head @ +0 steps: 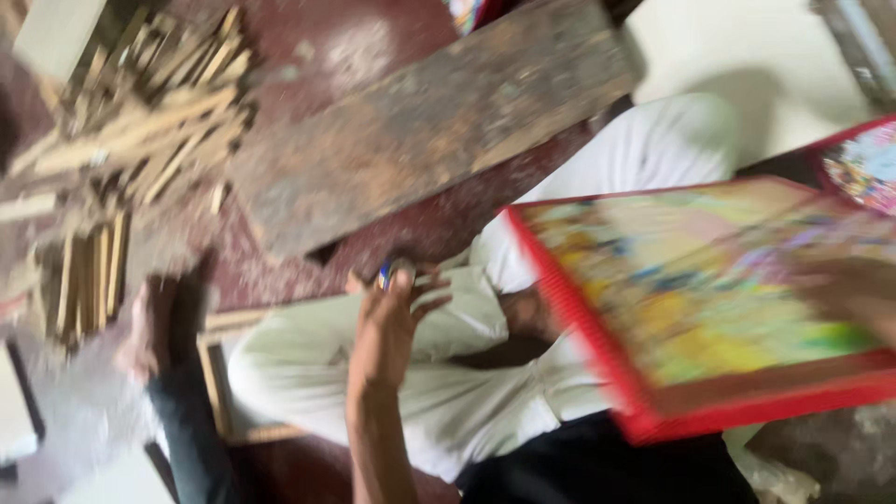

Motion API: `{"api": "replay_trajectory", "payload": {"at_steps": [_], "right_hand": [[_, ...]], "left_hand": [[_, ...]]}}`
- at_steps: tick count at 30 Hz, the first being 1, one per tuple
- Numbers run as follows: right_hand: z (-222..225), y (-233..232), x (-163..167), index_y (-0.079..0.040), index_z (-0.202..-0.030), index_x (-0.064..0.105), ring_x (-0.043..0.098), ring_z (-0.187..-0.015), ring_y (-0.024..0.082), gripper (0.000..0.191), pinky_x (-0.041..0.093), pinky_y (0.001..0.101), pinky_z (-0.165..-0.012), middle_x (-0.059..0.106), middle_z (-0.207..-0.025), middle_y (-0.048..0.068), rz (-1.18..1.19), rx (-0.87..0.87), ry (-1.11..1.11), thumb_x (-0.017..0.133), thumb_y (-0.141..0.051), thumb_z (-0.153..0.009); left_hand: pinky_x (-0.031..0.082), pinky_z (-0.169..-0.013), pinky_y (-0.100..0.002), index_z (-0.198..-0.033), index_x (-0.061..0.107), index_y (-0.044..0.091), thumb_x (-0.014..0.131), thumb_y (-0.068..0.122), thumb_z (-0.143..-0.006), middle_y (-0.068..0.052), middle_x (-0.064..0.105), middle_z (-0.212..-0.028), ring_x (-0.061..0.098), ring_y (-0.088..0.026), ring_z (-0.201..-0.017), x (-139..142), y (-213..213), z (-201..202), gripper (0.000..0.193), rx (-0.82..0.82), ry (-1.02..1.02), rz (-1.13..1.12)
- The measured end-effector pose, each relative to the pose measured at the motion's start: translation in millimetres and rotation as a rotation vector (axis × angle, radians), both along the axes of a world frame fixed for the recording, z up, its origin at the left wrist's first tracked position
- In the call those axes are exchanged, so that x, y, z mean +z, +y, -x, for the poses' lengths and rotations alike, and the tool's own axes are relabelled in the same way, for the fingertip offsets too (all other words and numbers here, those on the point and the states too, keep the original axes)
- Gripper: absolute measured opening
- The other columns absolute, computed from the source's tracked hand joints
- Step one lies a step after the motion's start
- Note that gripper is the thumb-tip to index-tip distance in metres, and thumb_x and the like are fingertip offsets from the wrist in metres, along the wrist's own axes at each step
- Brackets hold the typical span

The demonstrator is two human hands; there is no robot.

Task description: The person sits cross-legged and uses blue tape to secure the edges of a colorful printed sheet onto a wooden frame. They repeatedly pull tape from a roll, press it along the sheet's edges, and smooth it down. The person handles multiple printed sheets and frames, placing finished items aside.

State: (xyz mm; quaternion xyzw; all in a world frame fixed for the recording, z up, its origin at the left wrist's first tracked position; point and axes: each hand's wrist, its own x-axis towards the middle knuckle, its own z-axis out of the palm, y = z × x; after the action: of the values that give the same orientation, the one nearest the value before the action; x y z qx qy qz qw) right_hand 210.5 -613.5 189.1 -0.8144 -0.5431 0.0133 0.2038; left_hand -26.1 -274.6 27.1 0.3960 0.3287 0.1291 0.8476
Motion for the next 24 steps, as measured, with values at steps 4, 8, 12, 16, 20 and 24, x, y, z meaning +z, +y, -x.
{"api": "replay_trajectory", "payload": {"at_steps": [4,8,12,16,20,24], "right_hand": [[23.0,31.7,-21.9,-0.008,-0.129,0.067,0.068,-0.118,0.032,0.044,0.055,0.0444,-0.102,0.067,-0.132,0.019,-0.045,0.350,-0.083,0.062,-0.015,-0.086],[42.7,39.8,-66.9,-0.011,-0.127,0.069,0.069,-0.115,0.030,0.041,0.056,0.0438,-0.097,0.068,-0.131,0.016,-0.145,0.528,-0.161,0.065,-0.017,-0.087],[58.5,28.6,-115.0,-0.016,-0.127,0.069,0.070,-0.113,0.028,0.038,0.059,0.0443,-0.096,0.070,-0.127,0.014,-0.230,0.518,-0.138,0.068,-0.020,-0.089],[93.8,19.3,-151.3,-0.012,-0.133,0.065,0.066,-0.120,0.027,0.037,0.057,0.0413,-0.100,0.066,-0.134,0.014,-0.278,0.473,-0.078,0.068,-0.023,-0.098],[130.1,20.0,-160.4,-0.006,-0.135,0.062,0.058,-0.127,0.033,0.050,0.050,0.0484,-0.104,0.057,-0.139,0.019,-0.079,0.466,0.040,0.067,-0.010,-0.085],[141.4,27.3,-153.9,-0.006,-0.137,0.058,0.051,-0.132,0.038,0.065,0.042,0.0525,-0.108,0.050,-0.143,0.021,0.143,0.464,0.137,0.069,-0.005,-0.073]], "left_hand": [[0.052,-0.103,-0.051,-0.122,0.062,0.003,0.059,0.044,-0.096,-0.008,0.067,-0.123,0.065,-0.023,-0.121,-1.5,20.4,-10.2,0.048,-0.236,0.012,0.135],[0.051,-0.093,-0.044,-0.123,0.064,0.002,0.067,0.044,-0.094,-0.012,0.072,-0.107,0.065,-0.025,-0.100,-7.5,18.4,-0.5,0.051,-0.442,0.309,-0.045],[0.050,-0.091,-0.034,-0.119,0.066,0.003,0.077,0.038,-0.087,-0.007,0.072,-0.104,0.064,-0.019,-0.097,-12.8,19.7,8.1,0.049,-0.680,0.189,-0.316],[0.056,-0.086,-0.036,-0.113,0.062,0.004,0.081,0.035,-0.083,-0.009,0.074,-0.096,0.071,-0.020,-0.091,-23.2,30.8,-1.6,0.047,-0.898,0.186,-0.407],[0.054,-0.089,-0.039,-0.118,0.062,0.004,0.083,0.033,-0.080,-0.009,0.072,-0.104,0.067,-0.021,-0.097,-36.2,46.4,-14.5,0.052,-1.078,0.256,-0.699],[0.054,-0.089,-0.040,-0.127,0.061,0.009,0.083,0.032,-0.076,-0.008,0.072,-0.109,0.067,-0.022,-0.099,-49.1,51.6,-22.5,0.060,-1.120,0.298,-0.732]]}}
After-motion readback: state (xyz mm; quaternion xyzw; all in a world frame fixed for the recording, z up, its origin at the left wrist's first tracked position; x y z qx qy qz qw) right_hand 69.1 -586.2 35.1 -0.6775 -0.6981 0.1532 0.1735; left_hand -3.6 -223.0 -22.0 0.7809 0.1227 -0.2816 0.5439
